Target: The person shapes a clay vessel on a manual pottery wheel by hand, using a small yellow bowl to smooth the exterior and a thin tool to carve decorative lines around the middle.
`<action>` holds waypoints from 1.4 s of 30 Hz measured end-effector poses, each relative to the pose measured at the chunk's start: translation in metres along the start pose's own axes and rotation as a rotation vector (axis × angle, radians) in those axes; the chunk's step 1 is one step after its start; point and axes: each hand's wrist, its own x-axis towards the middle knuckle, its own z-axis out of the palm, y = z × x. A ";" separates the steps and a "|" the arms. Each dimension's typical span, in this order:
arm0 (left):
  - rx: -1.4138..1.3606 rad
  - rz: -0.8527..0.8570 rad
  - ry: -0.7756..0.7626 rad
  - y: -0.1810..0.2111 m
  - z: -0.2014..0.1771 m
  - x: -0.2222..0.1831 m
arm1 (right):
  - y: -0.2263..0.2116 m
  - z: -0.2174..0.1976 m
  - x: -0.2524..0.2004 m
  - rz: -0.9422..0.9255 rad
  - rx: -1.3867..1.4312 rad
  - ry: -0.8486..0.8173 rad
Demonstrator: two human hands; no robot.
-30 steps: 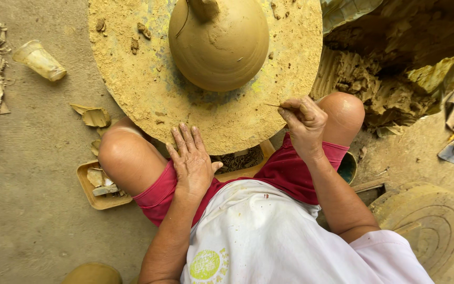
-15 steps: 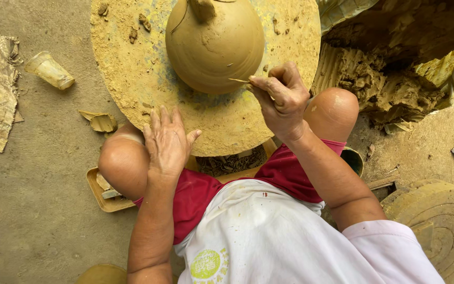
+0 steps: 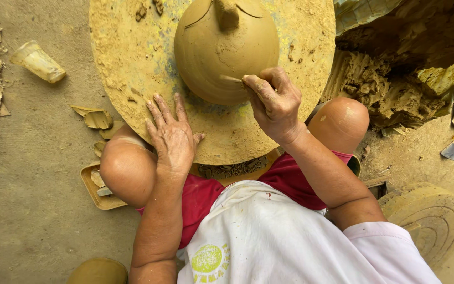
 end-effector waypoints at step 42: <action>0.074 0.031 -0.112 0.004 -0.024 -0.001 | -0.018 0.052 0.049 -0.081 -0.205 -0.046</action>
